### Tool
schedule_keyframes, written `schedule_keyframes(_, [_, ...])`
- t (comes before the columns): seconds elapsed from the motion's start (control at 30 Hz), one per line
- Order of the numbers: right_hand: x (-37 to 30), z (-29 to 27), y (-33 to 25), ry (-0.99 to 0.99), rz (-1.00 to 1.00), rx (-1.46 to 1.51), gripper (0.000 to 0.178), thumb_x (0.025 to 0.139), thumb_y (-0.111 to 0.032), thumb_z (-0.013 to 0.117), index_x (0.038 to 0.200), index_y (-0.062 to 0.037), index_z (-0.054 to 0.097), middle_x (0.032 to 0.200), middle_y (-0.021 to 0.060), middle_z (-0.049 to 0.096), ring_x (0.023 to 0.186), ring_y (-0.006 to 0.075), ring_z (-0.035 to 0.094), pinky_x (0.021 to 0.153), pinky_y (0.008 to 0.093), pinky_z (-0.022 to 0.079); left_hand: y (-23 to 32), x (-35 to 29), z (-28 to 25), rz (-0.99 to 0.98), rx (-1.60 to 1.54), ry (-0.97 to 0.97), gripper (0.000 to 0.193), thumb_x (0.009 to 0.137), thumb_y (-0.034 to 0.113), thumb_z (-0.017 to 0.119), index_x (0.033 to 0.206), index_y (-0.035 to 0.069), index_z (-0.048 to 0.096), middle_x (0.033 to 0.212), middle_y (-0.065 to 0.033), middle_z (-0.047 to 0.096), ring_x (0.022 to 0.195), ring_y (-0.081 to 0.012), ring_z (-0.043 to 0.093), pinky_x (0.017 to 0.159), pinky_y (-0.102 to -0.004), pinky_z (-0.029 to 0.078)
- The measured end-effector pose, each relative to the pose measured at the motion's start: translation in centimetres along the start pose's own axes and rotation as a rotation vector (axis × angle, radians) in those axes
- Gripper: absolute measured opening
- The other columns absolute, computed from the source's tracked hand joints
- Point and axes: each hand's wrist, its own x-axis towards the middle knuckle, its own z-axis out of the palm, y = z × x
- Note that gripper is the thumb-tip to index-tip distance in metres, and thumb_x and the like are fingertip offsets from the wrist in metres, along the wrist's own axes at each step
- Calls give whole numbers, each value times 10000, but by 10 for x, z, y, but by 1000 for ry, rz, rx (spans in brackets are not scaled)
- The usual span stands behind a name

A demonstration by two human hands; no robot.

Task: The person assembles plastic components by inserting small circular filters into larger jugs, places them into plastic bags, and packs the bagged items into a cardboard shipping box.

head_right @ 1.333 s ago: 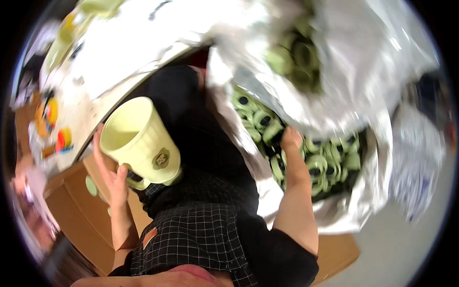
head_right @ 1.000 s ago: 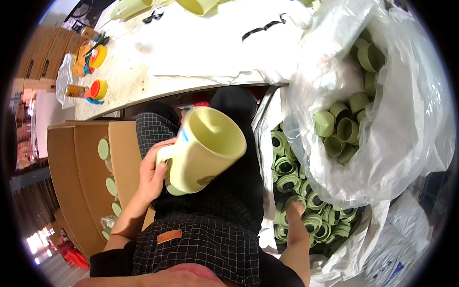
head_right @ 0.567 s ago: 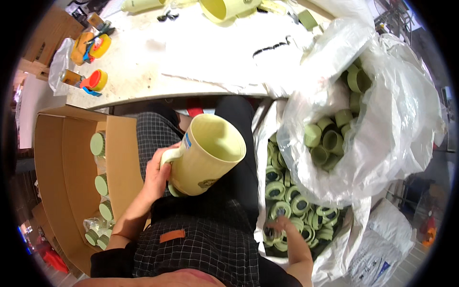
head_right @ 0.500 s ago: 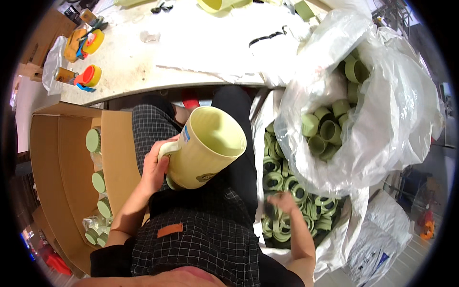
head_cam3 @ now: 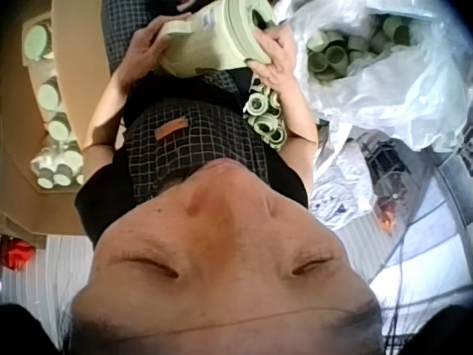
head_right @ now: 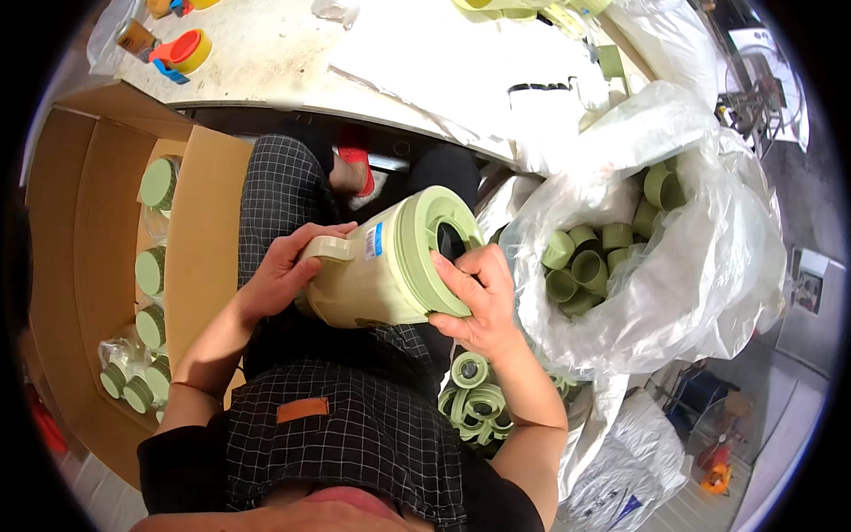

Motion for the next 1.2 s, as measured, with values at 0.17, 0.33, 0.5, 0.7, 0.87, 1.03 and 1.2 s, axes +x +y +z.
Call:
schedule_keyframes(0.17, [2, 0, -18, -39, 43, -48, 550, 956, -482, 588, 1241, -19, 671, 856, 87, 514, 784, 252, 507, 692, 368, 422, 3, -11, 16, -35, 52, 78, 377, 985, 187, 577, 1319, 15, 540, 1444, -192, 541, 1208, -253, 610, 1026, -377, 471])
schedule_keyframes(0.33, [21, -3, -15, -84, 521, 10, 505, 968, -346, 571, 1297, 37, 590, 900, 147, 514, 849, 296, 522, 775, 383, 441, 28, -21, 63, 32, 499, 22, 495, 923, 222, 659, 1354, 31, 507, 1485, -246, 456, 1114, -394, 643, 905, -429, 545])
schedule_keyframes(0.5, [14, -7, -23, -154, 428, 60, 563, 950, -372, 600, 1359, 12, 546, 916, 150, 509, 870, 305, 520, 800, 377, 441, 12, -17, 39, 48, 371, 127, 467, 1017, 301, 520, 1339, -37, 494, 1442, -272, 501, 1192, -415, 617, 981, -408, 506])
schedule_keyframes(0.7, [28, -58, 56, 46, 486, 340, 815, 1038, -626, 230, 1293, 51, 607, 1112, 116, 659, 1058, 197, 577, 960, 372, 437, 11, -15, 38, 156, 468, 106, 452, 909, 164, 638, 1305, -15, 517, 1445, -266, 498, 1161, -416, 627, 939, -419, 530])
schedule_keyframes(0.87, [68, -17, 72, -552, 856, 844, 773, 1073, -542, 173, 1170, 38, 674, 1047, 129, 709, 1041, 221, 633, 970, 349, 456, 7, -27, 53, 213, 645, 116, 563, 786, 164, 759, 1289, 38, 541, 1476, -214, 486, 1096, -369, 659, 864, -397, 556])
schedule_keyframes(1.03, [41, 9, 77, -427, 898, 737, 651, 1083, -466, 293, 1073, 41, 701, 1009, 132, 723, 966, 234, 662, 947, 350, 484, 17, -15, 30, 165, 417, 7, 360, 948, 275, 622, 1150, -23, 623, 1330, -261, 597, 977, -342, 678, 848, -386, 545])
schedule_keyframes(1.2, [41, 17, 101, -352, 684, 720, 711, 1066, -533, 341, 959, 62, 714, 907, 147, 729, 874, 213, 692, 830, 334, 540, 51, 160, 6, 567, 664, 294, 44, 831, 47, 712, 828, 46, 669, 779, -87, 642, 728, -285, 590, 661, -372, 468])
